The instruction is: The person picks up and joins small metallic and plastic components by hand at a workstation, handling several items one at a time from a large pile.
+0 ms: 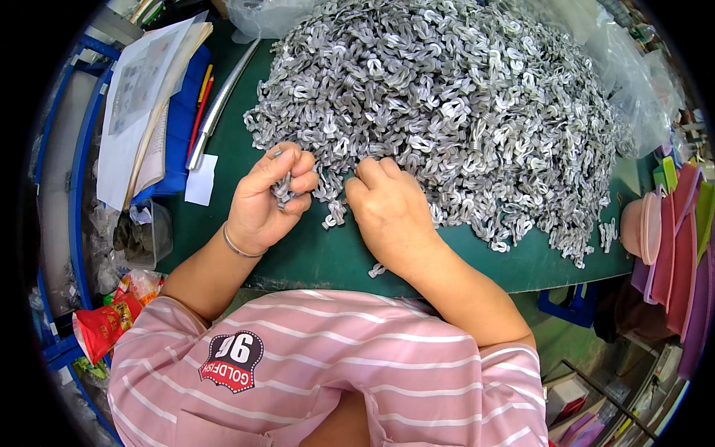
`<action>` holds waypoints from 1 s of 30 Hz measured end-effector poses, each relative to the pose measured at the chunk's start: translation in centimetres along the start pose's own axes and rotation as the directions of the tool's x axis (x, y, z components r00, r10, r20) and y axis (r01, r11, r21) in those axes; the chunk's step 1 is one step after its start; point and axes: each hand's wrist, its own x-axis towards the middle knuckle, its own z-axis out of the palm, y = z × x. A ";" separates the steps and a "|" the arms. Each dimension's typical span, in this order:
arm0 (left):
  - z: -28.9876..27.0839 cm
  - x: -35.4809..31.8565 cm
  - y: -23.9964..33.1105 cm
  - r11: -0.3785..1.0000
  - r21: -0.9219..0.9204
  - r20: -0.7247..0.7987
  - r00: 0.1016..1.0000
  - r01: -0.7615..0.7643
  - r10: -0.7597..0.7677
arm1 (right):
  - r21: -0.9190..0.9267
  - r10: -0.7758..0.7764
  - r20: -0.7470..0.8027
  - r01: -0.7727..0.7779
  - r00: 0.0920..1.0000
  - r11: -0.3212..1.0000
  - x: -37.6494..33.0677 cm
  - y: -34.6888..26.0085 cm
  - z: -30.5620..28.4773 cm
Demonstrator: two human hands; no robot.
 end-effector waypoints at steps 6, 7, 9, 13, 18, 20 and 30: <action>0.6 0.0 0.1 0.996 0.089 -0.062 0.998 -0.010 0.015 | -0.096 0.002 0.012 -0.001 1.000 0.995 -0.4 -0.4 -1.0; 0.4 0.1 0.0 0.996 0.089 -0.027 0.999 -0.014 0.017 | -0.093 0.014 0.010 -0.013 1.000 0.996 -0.4 -0.5 -1.2; 0.2 0.1 0.0 0.996 0.087 -0.010 1.000 -0.022 0.023 | -0.120 0.021 0.017 -0.018 1.000 0.993 -0.4 -0.7 -1.6; 0.3 0.0 -0.1 0.967 0.253 -0.075 0.996 -0.029 0.049 | -0.079 0.065 -0.018 -0.066 0.998 0.995 -0.7 -0.3 -1.4; 1.4 -0.2 -1.0 0.847 0.528 -0.097 0.987 -0.061 0.132 | 0.800 0.464 0.215 -0.427 0.859 0.422 -0.1 0.3 -2.2; 1.5 -0.4 -1.0 0.829 0.558 -0.082 0.991 -0.042 0.105 | 0.898 0.460 0.342 -0.430 0.819 0.097 0.2 0.4 -2.9; 1.3 -0.9 -1.0 0.363 0.785 0.372 0.850 -0.503 0.373 | 0.949 0.227 0.237 -0.275 0.945 0.155 0.0 1.1 -1.2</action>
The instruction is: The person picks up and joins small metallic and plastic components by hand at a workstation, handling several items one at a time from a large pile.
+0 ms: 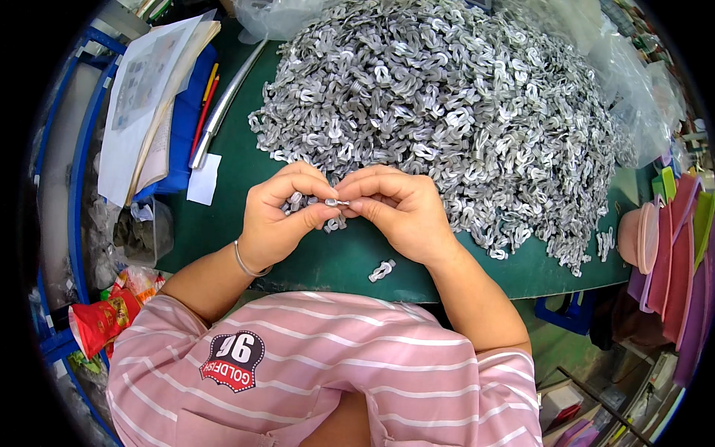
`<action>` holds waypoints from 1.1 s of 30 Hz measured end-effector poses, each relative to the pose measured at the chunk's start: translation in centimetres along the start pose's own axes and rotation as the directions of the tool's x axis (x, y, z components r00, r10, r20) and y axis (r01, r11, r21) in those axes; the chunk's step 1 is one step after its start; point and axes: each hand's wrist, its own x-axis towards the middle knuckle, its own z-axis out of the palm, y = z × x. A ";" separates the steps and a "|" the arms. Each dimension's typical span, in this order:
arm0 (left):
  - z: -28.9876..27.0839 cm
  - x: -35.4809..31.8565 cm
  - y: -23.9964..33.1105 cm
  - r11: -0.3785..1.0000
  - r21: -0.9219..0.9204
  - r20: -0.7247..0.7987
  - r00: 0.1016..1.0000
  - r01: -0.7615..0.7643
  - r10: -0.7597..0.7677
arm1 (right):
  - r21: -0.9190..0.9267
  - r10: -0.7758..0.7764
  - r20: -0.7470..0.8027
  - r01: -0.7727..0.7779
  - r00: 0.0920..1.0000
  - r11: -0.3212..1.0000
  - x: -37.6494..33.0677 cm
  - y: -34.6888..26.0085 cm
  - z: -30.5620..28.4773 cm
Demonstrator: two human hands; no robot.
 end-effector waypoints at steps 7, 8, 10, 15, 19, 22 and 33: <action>0.1 -0.1 1.0 0.883 -0.281 -0.023 0.918 0.375 -0.396 | -0.111 -0.249 -0.145 0.234 0.958 0.966 -0.2 0.5 0.8; 0.1 -0.1 0.7 0.849 -0.327 -0.025 0.894 0.415 -0.447 | -0.125 -0.300 -0.168 0.282 0.939 0.951 -0.2 0.4 1.0; 0.2 0.1 0.5 0.792 -0.387 -0.006 0.858 0.472 -0.514 | -0.211 -0.393 -0.151 0.359 0.907 0.909 -0.2 0.5 0.9; 0.0 0.2 0.1 0.727 -0.434 0.100 0.831 0.532 -0.548 | -0.224 -0.451 -0.122 0.418 0.884 0.880 -0.2 0.7 1.3; -0.2 0.2 -0.3 0.690 -0.475 0.161 0.825 0.546 -0.541 | -0.233 -0.469 -0.106 0.437 0.877 0.869 -0.1 0.7 1.4; -0.1 0.4 -0.1 0.652 -0.550 0.114 0.820 0.522 -0.561 | -0.216 -0.447 -0.191 0.407 0.874 0.887 -0.2 0.4 1.6; -2.3 1.7 -0.4 0.354 -0.904 0.056 0.888 0.239 -0.456 | -0.866 -0.212 0.013 0.117 0.977 0.487 0.7 0.5 2.0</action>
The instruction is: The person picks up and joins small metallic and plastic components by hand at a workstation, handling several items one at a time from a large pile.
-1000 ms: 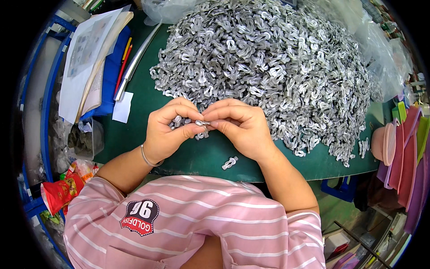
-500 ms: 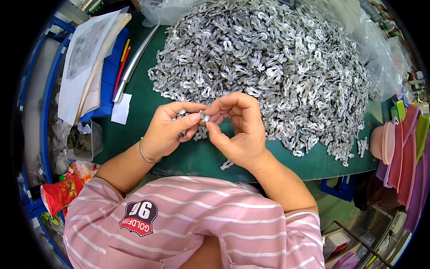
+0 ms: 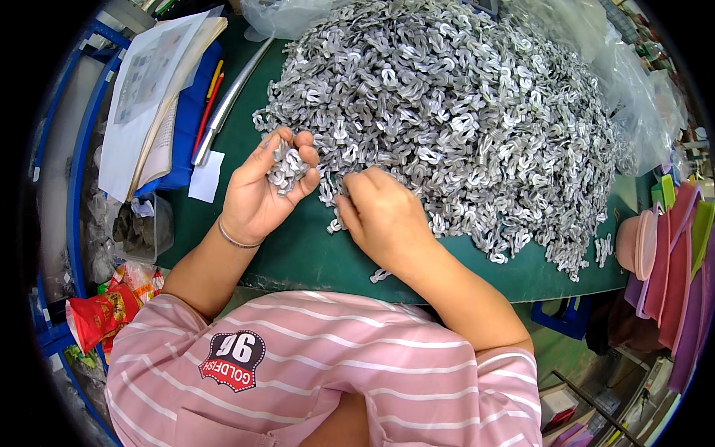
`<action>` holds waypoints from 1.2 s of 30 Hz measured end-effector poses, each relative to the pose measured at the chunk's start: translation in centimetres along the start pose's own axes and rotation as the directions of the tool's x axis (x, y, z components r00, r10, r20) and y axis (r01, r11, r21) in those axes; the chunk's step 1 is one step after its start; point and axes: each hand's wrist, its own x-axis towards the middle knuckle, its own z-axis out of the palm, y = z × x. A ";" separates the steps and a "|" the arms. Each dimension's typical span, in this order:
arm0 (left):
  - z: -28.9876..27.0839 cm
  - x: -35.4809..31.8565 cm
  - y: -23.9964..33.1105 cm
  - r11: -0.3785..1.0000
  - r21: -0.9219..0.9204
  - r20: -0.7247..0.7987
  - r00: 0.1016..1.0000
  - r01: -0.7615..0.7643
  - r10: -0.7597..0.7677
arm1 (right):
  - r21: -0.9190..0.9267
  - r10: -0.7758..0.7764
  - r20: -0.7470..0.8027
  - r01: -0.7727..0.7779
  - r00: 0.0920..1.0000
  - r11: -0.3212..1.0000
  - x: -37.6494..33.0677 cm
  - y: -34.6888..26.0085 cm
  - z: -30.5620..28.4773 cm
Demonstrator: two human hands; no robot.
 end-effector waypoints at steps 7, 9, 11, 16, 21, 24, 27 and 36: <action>-1.2 -0.2 -0.1 0.894 0.444 -0.077 0.997 0.060 -0.028 | 0.520 0.284 0.037 -0.261 0.958 0.813 -0.2 0.6 -0.7; 0.1 -0.6 -0.8 0.778 0.628 -0.077 0.997 0.030 0.024 | 0.713 0.320 0.102 -0.294 0.942 0.637 -0.2 0.6 -1.3; 0.9 -0.9 -1.1 0.699 0.714 -0.076 0.997 0.037 0.025 | 0.769 0.261 0.042 -0.198 0.964 0.607 -0.3 0.9 -1.1; 1.0 -1.4 -1.2 0.563 0.814 0.076 0.988 -0.141 0.138 | 0.770 0.175 -0.034 -0.086 0.984 0.632 -0.3 1.2 -1.0; 0.8 -1.2 -1.3 0.288 0.857 0.347 0.892 -0.427 0.290 | 0.643 0.058 -0.166 0.064 0.984 0.763 -0.3 1.4 -1.1; 0.6 -1.1 -1.6 0.229 0.852 0.391 0.863 -0.471 0.321 | 0.583 0.001 -0.203 0.120 0.979 0.804 -0.3 1.4 -1.1; 0.6 -1.1 -1.6 0.211 0.842 0.427 0.853 -0.496 0.301 | 0.566 -0.007 -0.182 0.111 0.983 0.817 -0.4 1.6 -0.8; 0.5 -1.0 -2.1 0.777 0.628 -0.049 0.999 0.036 -0.007 | 0.723 0.052 -0.330 0.217 0.942 0.656 -0.6 0.9 0.0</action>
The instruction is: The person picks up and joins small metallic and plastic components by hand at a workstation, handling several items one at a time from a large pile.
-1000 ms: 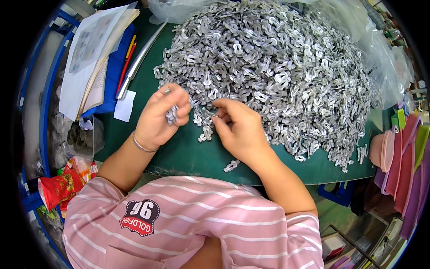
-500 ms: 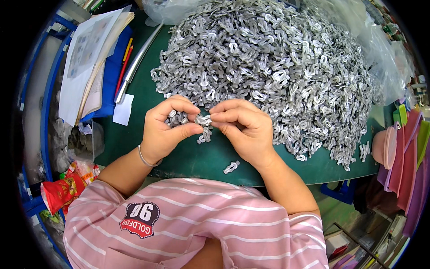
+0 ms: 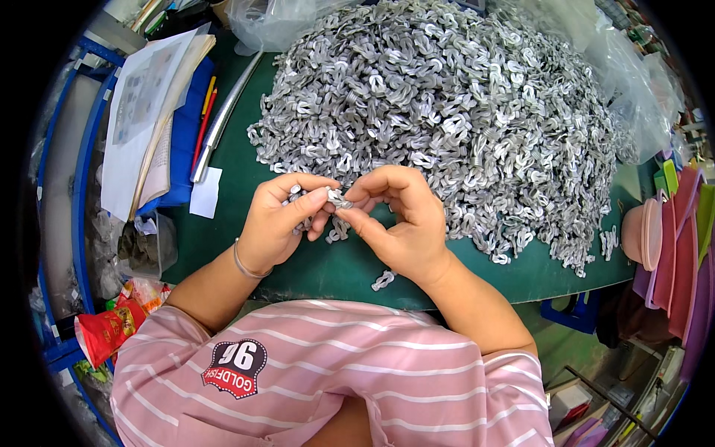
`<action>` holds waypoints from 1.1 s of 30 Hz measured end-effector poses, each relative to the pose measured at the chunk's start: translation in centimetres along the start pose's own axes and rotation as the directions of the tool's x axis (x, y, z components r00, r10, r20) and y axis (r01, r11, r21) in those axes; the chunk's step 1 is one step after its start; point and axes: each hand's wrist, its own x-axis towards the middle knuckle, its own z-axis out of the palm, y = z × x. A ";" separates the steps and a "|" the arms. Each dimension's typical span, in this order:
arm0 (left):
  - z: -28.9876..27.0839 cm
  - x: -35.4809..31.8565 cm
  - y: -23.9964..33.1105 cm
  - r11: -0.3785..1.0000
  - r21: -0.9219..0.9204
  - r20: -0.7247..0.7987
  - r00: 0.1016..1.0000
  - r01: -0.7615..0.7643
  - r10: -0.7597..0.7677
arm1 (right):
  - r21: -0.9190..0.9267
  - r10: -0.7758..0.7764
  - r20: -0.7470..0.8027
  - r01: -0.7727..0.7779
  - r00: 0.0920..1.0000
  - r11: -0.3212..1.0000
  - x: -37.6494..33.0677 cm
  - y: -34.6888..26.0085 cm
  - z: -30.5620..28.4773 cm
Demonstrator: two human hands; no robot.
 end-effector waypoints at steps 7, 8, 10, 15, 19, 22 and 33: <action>-0.7 0.4 -0.1 0.941 -0.303 0.142 0.983 0.152 -0.113 | -0.178 -0.057 -0.004 0.055 0.998 0.983 0.1 -0.9 0.3; -1.0 0.4 0.1 0.918 -0.365 0.146 0.983 0.156 -0.110 | -0.343 -0.047 0.039 0.058 0.998 0.938 0.3 -1.2 -0.5; -1.6 0.6 0.5 0.864 -0.481 0.143 0.985 0.150 -0.091 | -0.548 -0.031 0.109 0.086 0.994 0.832 0.6 -1.2 -0.8; -1.9 1.1 1.1 0.800 -0.598 0.065 0.998 0.054 -0.019 | -0.701 -0.004 0.345 0.261 0.939 0.664 0.3 0.5 0.5; -1.7 0.9 0.8 0.871 -0.491 0.029 0.999 -0.009 0.027 | -0.779 0.162 0.354 0.194 0.921 0.596 0.1 -0.3 1.0; -1.5 0.6 1.0 0.953 -0.304 -0.037 0.999 -0.014 0.003 | -0.827 0.144 0.326 0.209 0.934 0.522 -0.2 0.0 0.6; -0.4 0.2 0.5 0.933 0.314 0.018 0.983 -0.178 0.182 | 0.291 0.523 0.117 -0.533 0.844 0.794 0.9 -1.0 -0.9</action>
